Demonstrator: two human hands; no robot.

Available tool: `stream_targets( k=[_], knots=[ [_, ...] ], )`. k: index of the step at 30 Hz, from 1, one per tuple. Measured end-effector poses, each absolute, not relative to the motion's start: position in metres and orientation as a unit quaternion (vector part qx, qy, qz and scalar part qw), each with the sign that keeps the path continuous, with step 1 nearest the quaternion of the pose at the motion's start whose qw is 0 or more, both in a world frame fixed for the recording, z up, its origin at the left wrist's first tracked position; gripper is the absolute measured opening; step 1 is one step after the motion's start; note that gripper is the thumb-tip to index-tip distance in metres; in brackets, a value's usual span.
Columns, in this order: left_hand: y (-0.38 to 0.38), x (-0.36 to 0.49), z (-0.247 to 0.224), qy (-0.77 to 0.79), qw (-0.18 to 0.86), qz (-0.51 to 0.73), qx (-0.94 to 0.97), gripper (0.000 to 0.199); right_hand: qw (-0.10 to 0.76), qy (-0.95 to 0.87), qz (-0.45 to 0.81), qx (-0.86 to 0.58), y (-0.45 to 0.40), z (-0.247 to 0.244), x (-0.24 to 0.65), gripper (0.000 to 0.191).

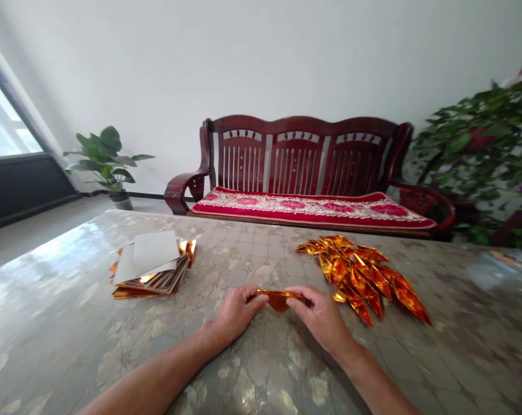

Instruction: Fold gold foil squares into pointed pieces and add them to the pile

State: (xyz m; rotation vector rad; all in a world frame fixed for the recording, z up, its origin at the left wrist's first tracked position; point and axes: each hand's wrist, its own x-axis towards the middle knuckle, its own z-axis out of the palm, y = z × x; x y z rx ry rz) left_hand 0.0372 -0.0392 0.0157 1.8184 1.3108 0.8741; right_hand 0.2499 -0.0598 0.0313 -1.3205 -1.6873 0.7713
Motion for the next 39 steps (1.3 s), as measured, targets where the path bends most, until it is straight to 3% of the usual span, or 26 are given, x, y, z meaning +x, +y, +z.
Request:
stream_targets(
  k=[7, 18, 22, 25, 28, 35, 39],
  knots=[
    [-0.042, 0.039, 0.013, 0.505, 0.41, 0.346, 0.676, 0.03, 0.447, -0.63, 0.352, -0.528, -0.059, 0.027, 0.245, 0.024],
    [-0.043, 0.041, 0.021, 0.511, 0.386, 0.352, 0.683, 0.033, 0.419, -0.612, 0.372, -0.559, -0.059, 0.028, 0.242, 0.029],
    [-0.041, 0.039, 0.016, 0.478, 0.361, 0.416, 0.684, 0.015, 0.421, -0.596, 0.383, -0.566, -0.06, 0.029, 0.242, 0.03],
    [-0.039, 0.037, 0.014, 0.428, 0.367, 0.476, 0.676, 0.035, 0.428, -0.575, 0.409, -0.565, -0.059, 0.028, 0.242, 0.031],
    [-0.039, 0.037, 0.013, 0.425, 0.368, 0.485, 0.67, 0.025, 0.436, -0.558, 0.438, -0.553, -0.059, 0.025, 0.242, 0.032],
    [-0.039, 0.04, 0.015, 0.427, 0.47, 0.518, 0.574, 0.027, 0.465, -0.531, 0.49, -0.511, -0.061, 0.018, 0.24, 0.037],
    [-0.041, 0.04, 0.017, 0.414, 0.511, 0.523, 0.542, 0.024, 0.47, -0.572, 0.456, -0.493, -0.062, 0.025, 0.24, 0.033]
  ],
)
